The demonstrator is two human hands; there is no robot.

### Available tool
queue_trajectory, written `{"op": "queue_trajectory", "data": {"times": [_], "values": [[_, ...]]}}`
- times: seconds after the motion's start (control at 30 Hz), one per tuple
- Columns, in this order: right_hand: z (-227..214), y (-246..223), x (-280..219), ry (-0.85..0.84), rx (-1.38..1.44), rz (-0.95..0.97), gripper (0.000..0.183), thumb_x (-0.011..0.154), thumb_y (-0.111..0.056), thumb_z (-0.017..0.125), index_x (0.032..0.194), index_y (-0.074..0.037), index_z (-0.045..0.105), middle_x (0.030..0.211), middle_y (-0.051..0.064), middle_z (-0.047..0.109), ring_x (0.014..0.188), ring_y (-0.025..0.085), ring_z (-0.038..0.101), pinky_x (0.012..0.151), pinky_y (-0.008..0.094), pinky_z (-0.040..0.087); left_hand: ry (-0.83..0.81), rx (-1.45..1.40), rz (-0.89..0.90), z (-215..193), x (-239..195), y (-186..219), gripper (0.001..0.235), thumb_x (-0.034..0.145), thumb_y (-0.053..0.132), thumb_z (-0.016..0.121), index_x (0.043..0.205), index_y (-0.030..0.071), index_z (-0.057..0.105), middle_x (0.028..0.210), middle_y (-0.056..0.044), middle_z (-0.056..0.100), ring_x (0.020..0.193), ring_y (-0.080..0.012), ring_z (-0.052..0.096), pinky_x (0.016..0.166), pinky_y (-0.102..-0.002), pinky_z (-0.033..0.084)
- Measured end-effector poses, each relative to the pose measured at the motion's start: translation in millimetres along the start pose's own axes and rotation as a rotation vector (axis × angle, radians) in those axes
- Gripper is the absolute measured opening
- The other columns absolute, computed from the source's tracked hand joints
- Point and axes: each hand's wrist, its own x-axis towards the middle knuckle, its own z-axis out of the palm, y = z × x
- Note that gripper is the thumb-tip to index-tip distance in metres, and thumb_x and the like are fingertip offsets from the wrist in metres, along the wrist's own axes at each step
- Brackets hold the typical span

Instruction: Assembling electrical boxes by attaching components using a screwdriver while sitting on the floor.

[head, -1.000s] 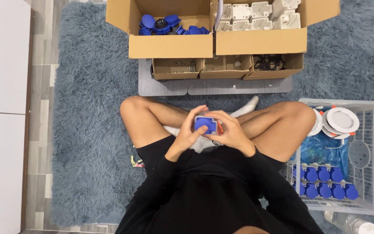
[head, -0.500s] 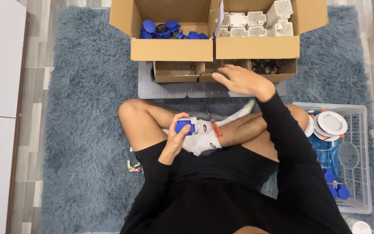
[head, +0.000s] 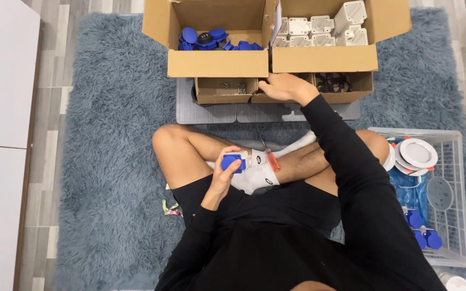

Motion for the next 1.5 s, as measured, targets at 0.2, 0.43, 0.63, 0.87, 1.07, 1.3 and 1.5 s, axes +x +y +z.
{"op": "queue_trajectory", "data": {"times": [0.2,0.43,0.63,0.87,1.07,1.3,1.5], "values": [[-8.0,-2.0,5.4,-0.068,0.068,0.005,0.088,0.103,-0.058,0.033,0.131,0.016,0.072,0.14,0.043,0.064,0.138,0.053,0.061,0.115,0.063,0.048,-0.002,0.014,-0.013,5.1,-2.4,0.0,0.047,0.096,0.023,0.082,0.135,0.003,0.066,0.104,-0.008,0.067,0.088,-0.011,0.069,0.078,-0.022,0.067],[-35.6,-31.8,-13.6,-0.107,0.088,-0.002,0.094,0.105,-0.06,0.032,0.142,0.022,0.06,0.15,0.046,0.054,0.145,0.056,0.052,0.122,0.065,0.041,-0.012,0.023,-0.028,9.6,-2.6,-2.5,0.048,0.097,0.025,0.082,0.136,0.004,0.066,0.102,-0.007,0.066,0.089,-0.01,0.068,0.081,-0.023,0.066],[-34.9,-28.8,-19.4,-0.076,0.083,0.019,0.09,0.105,-0.059,0.037,0.141,0.02,0.063,0.149,0.044,0.057,0.144,0.054,0.054,0.12,0.065,0.042,-0.01,0.021,-0.046,12.4,-4.1,-2.3,0.047,0.097,0.026,0.081,0.137,0.005,0.066,0.102,-0.006,0.066,0.089,-0.0092,0.068,0.082,-0.023,0.066],[1.9,38.7,29.1,0.024,-0.115,-0.007,0.07,0.104,-0.044,0.054,0.133,0.017,0.072,0.135,0.043,0.07,0.131,0.055,0.066,0.112,0.063,0.051,0.005,0.014,-0.055,26.7,-8.0,12.7,0.047,0.097,0.03,0.081,0.135,0.006,0.067,0.1,-0.003,0.064,0.088,-0.0076,0.066,0.082,-0.021,0.064],[51.9,95.7,78.5,0.189,-0.197,-0.128,0.045,0.096,-0.026,0.07,0.116,0.013,0.08,0.11,0.041,0.076,0.107,0.055,0.076,0.091,0.061,0.062,0.012,0.033,-0.07,21.4,-8.9,12.6,0.047,0.097,0.032,0.081,0.135,0.008,0.068,0.1,-0.002,0.062,0.088,-0.0078,0.065,0.082,-0.022,0.064],[5.0,38.3,-71.4,0.52,0.22,-0.284,0.034,0.098,-0.007,0.073,0.132,-0.006,0.078,0.109,0.028,0.074,0.1,0.042,0.079,0.085,0.048,0.065,0.02,0.006,-0.093,17.4,-8.3,22.8,0.043,0.1,0.03,0.076,0.135,0.008,0.066,0.1,-0.001,0.063,0.088,-0.0073,0.067,0.084,-0.023,0.064],[91.7,16.6,-132.3,0.662,0.656,-0.571,0.013,0.095,-0.001,0.081,0.105,-0.008,0.081,0.111,0.011,0.078,0.095,0.026,0.077,0.077,0.034,0.064,-0.005,-0.004,-0.08,20.0,3.7,20.1,0.041,0.103,0.032,0.073,0.135,0.007,0.064,0.103,-0.004,0.069,0.091,-0.01,0.07,0.086,-0.027,0.065]]}}
